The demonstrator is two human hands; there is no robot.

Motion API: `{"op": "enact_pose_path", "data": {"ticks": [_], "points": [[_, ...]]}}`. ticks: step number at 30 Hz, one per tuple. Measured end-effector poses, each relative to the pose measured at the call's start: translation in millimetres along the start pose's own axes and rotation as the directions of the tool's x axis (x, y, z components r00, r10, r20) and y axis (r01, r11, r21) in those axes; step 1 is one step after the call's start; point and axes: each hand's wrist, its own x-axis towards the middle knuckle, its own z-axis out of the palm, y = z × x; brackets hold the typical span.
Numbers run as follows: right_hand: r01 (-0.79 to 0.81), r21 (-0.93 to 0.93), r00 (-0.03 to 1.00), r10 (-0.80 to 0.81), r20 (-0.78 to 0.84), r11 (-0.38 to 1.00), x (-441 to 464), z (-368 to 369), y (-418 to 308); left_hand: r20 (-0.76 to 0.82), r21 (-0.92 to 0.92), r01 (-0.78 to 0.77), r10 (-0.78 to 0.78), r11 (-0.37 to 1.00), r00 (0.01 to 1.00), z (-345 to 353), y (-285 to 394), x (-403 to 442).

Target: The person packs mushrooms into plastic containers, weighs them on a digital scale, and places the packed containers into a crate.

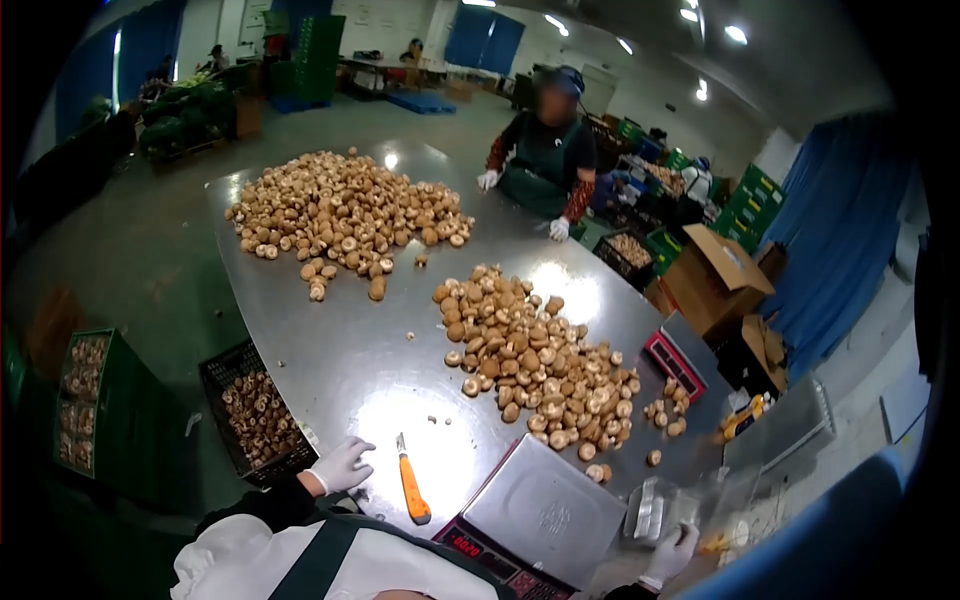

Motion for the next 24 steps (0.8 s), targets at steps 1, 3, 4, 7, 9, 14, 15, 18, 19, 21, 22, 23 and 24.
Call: {"op": "enact_pose_path", "data": {"ticks": [1,3,4,7,9,14,15,18,19,21,22,23,24], "points": [[0.144,0.045,0.977,-0.149,0.153,0.989,-14,-8,-8,0.017,-0.02,-0.008,0.008,1.0,1.0,3,-2,4],[0.382,0.143,0.858,-0.408,0.313,0.913,-44,-15,-37,0.063,-0.043,-0.023,0.026,0.999,0.998,9,-8,15],[0.483,0.176,0.791,-0.514,0.332,0.858,-62,-17,-54,0.079,-0.009,-0.051,0.052,0.999,0.996,12,-14,21],[0.515,0.198,0.685,-0.539,0.489,0.834,-113,-11,-72,0.141,0.04,-0.092,0.085,0.995,0.986,10,-15,38],[0.496,0.213,0.633,-0.519,0.574,0.842,-137,-7,-82,0.176,0.053,-0.091,0.081,0.994,0.981,8,-22,50],[0.447,-0.012,0.637,-0.309,0.706,0.895,-150,-23,-194,0.161,0.078,-0.18,0.166,0.981,0.973,-5,-46,88],[0.435,0.005,0.683,-0.333,0.65,0.901,-151,-17,-214,0.145,0.089,-0.174,0.16,0.981,0.976,-10,-46,100],[0.35,0.157,0.75,-0.377,0.543,0.923,-157,15,-218,0.091,0.098,-0.238,0.23,0.966,0.969,-23,-50,148],[0.277,0.221,0.753,-0.354,0.555,0.935,-164,39,-224,0.08,0.105,-0.268,0.261,0.958,0.962,-23,-52,168],[0.126,0.323,0.755,-0.302,0.583,0.938,-182,102,-241,0.068,0.11,-0.333,0.327,0.937,0.943,-23,-49,210],[0.05,0.362,0.754,-0.273,0.597,0.931,-191,139,-242,0.066,0.108,-0.369,0.364,0.923,0.929,-21,-44,230],[0.035,0.36,0.767,-0.256,0.588,0.932,-200,177,-238,0.065,0.136,-0.434,0.429,0.891,0.901,-12,-47,253],[0.021,0.357,0.781,-0.238,0.577,0.934,-204,211,-234,0.087,0.133,-0.478,0.47,0.868,0.878,-10,-42,271]]}}
